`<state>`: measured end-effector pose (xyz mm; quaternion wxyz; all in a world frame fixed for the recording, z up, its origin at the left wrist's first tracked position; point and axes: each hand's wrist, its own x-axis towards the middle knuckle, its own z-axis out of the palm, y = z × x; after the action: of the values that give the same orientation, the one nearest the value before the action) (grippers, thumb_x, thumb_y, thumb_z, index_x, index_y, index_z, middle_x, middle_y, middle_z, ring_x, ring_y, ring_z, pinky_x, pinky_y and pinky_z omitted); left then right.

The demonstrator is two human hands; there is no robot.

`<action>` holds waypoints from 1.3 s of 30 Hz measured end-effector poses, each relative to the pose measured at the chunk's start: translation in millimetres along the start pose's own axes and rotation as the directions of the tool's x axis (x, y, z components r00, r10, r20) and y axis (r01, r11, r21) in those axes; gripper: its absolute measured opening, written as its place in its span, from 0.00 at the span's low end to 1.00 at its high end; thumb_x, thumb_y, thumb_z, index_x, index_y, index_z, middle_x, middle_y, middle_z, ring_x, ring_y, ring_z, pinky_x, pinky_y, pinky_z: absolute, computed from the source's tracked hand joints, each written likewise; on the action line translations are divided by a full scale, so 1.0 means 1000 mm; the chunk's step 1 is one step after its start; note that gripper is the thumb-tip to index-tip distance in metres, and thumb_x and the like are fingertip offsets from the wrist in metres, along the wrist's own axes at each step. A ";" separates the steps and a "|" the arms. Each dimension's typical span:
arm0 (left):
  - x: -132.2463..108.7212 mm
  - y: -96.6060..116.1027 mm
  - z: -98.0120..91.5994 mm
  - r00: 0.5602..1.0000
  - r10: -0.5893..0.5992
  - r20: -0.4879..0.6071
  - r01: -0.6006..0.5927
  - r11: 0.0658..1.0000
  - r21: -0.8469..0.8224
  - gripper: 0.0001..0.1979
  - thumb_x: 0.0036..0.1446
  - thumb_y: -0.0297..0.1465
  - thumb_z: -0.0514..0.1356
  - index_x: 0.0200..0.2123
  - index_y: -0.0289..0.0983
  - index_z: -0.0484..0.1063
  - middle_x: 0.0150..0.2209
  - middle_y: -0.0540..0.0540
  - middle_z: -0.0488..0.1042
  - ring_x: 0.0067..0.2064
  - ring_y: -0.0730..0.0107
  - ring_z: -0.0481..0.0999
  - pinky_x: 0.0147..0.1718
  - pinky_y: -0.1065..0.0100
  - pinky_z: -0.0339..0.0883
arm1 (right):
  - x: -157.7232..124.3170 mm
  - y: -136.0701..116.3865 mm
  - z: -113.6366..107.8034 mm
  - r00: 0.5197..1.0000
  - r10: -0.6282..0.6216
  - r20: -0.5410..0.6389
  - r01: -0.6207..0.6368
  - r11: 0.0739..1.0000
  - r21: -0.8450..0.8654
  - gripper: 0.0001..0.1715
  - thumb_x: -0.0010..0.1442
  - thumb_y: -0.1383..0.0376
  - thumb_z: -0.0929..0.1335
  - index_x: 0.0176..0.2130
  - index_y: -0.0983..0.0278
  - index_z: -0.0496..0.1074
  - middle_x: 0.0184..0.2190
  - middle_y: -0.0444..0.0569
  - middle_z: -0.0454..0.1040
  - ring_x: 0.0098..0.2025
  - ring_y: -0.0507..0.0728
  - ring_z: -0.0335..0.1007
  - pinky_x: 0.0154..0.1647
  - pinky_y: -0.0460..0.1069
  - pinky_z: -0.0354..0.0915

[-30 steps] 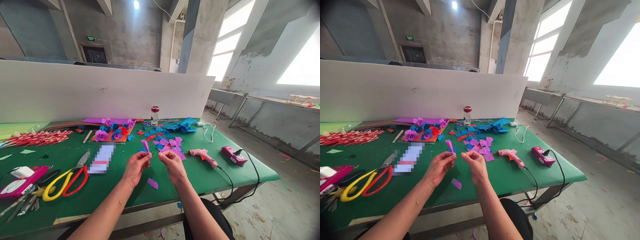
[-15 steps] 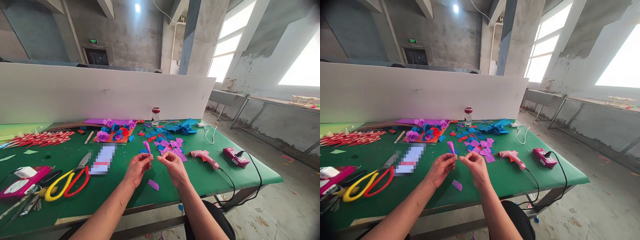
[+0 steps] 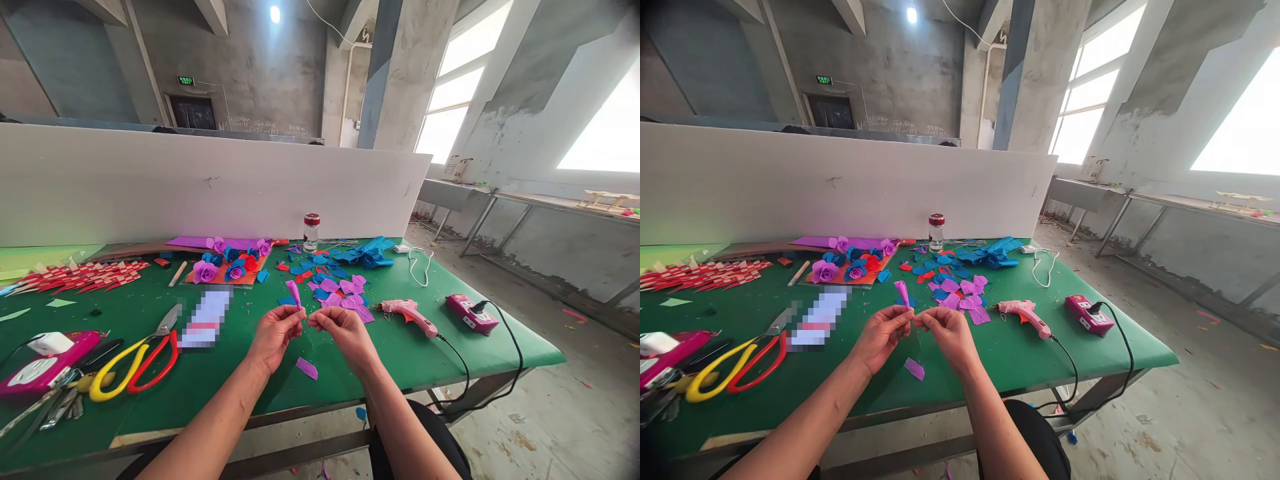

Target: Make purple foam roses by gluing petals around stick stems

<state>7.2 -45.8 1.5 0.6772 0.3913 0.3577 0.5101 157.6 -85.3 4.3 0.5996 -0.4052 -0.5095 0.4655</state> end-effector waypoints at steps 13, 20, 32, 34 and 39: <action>0.000 0.009 -0.005 0.999 0.051 0.005 -0.051 0.999 0.000 0.11 0.38 0.30 0.73 0.26 0.34 0.77 0.22 0.52 0.72 0.22 0.81 0.66 0.22 0.76 0.62 | -0.045 -0.019 0.042 0.865 0.062 0.498 0.116 0.940 -0.320 0.09 0.49 0.60 0.75 0.26 0.63 0.77 0.20 0.40 0.66 0.22 0.48 0.54 0.22 0.44 0.53; -0.001 0.005 -0.001 1.000 -0.002 0.024 0.002 1.000 -0.017 0.12 0.35 0.30 0.74 0.26 0.33 0.77 0.24 0.50 0.75 0.22 0.80 0.68 0.23 0.76 0.64 | -0.005 -0.002 0.001 0.998 -0.045 0.053 0.057 0.962 -0.266 0.16 0.51 0.54 0.72 0.24 0.65 0.76 0.18 0.42 0.67 0.21 0.48 0.55 0.22 0.45 0.53; -0.011 -0.003 0.009 0.995 -0.049 0.091 0.044 0.998 0.054 0.12 0.35 0.31 0.74 0.25 0.34 0.78 0.22 0.52 0.71 0.22 0.81 0.66 0.22 0.76 0.61 | 0.008 0.014 -0.001 0.996 -0.072 -0.056 0.068 0.995 -0.071 0.15 0.51 0.56 0.72 0.35 0.63 0.81 0.31 0.49 0.78 0.36 0.56 0.72 0.38 0.49 0.65; -0.012 -0.004 0.010 0.993 -0.039 0.113 0.031 0.997 0.073 0.12 0.36 0.32 0.74 0.25 0.34 0.78 0.22 0.51 0.71 0.23 0.81 0.66 0.22 0.76 0.60 | 0.008 0.012 0.000 0.997 -0.057 -0.042 0.056 0.998 -0.034 0.13 0.49 0.57 0.74 0.33 0.63 0.81 0.30 0.48 0.77 0.33 0.55 0.70 0.37 0.49 0.65; -0.015 -0.003 0.013 0.994 0.007 0.105 -0.020 0.992 0.126 0.12 0.37 0.34 0.73 0.24 0.34 0.77 0.22 0.51 0.70 0.23 0.79 0.64 0.24 0.74 0.60 | 0.007 0.010 0.001 0.997 -0.060 -0.057 0.059 0.998 -0.015 0.11 0.46 0.59 0.75 0.30 0.63 0.81 0.27 0.46 0.73 0.31 0.53 0.68 0.34 0.48 0.64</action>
<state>17.1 -62.8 5.7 0.6652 0.4622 0.3510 0.4697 155.8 -76.3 -4.2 0.6247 -0.4071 -0.5072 0.4322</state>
